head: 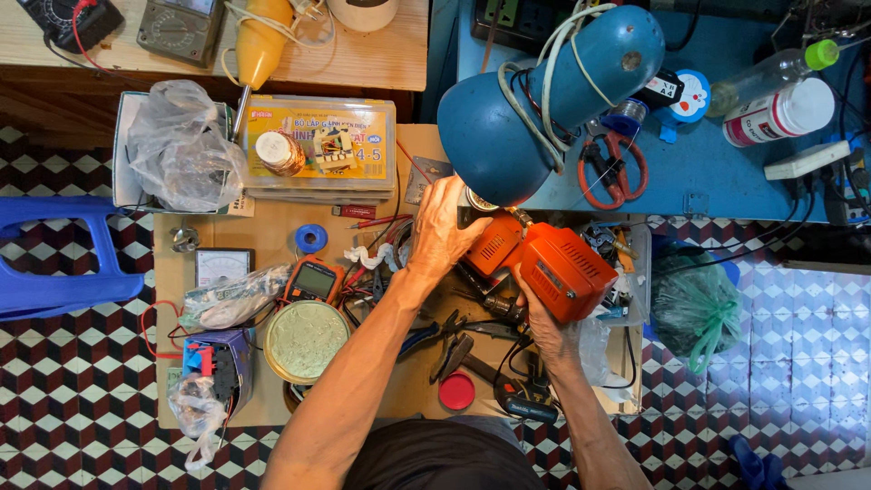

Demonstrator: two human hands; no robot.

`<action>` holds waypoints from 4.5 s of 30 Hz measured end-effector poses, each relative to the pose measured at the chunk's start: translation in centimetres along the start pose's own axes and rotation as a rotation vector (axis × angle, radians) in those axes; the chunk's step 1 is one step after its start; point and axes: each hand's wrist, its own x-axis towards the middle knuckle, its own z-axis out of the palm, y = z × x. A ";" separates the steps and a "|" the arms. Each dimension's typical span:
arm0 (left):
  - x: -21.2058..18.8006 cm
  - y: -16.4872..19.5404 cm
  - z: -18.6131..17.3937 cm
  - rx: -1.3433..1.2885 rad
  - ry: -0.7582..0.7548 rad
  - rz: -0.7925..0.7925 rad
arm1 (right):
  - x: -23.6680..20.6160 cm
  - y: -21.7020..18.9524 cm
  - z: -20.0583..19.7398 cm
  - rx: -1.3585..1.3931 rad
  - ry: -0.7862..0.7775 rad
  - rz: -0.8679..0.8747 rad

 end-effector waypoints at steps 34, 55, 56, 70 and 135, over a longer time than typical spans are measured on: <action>4.7 9.3 9.9 0.144 -0.036 0.181 | -2.7 -1.7 -7.3 0.330 0.420 -0.057; 15.4 10.9 17.3 0.506 -0.020 0.418 | -2.6 1.8 -9.4 0.355 0.394 0.009; 15.2 11.1 17.6 0.508 -0.003 0.405 | -2.7 1.6 -9.6 0.374 0.408 0.061; -1.8 15.1 7.3 -0.518 0.039 -0.236 | -4.7 3.3 -10.3 0.416 0.498 -0.008; 4.2 -2.3 -7.4 -0.180 -0.225 -0.002 | -1.0 -0.5 3.1 0.205 0.027 0.136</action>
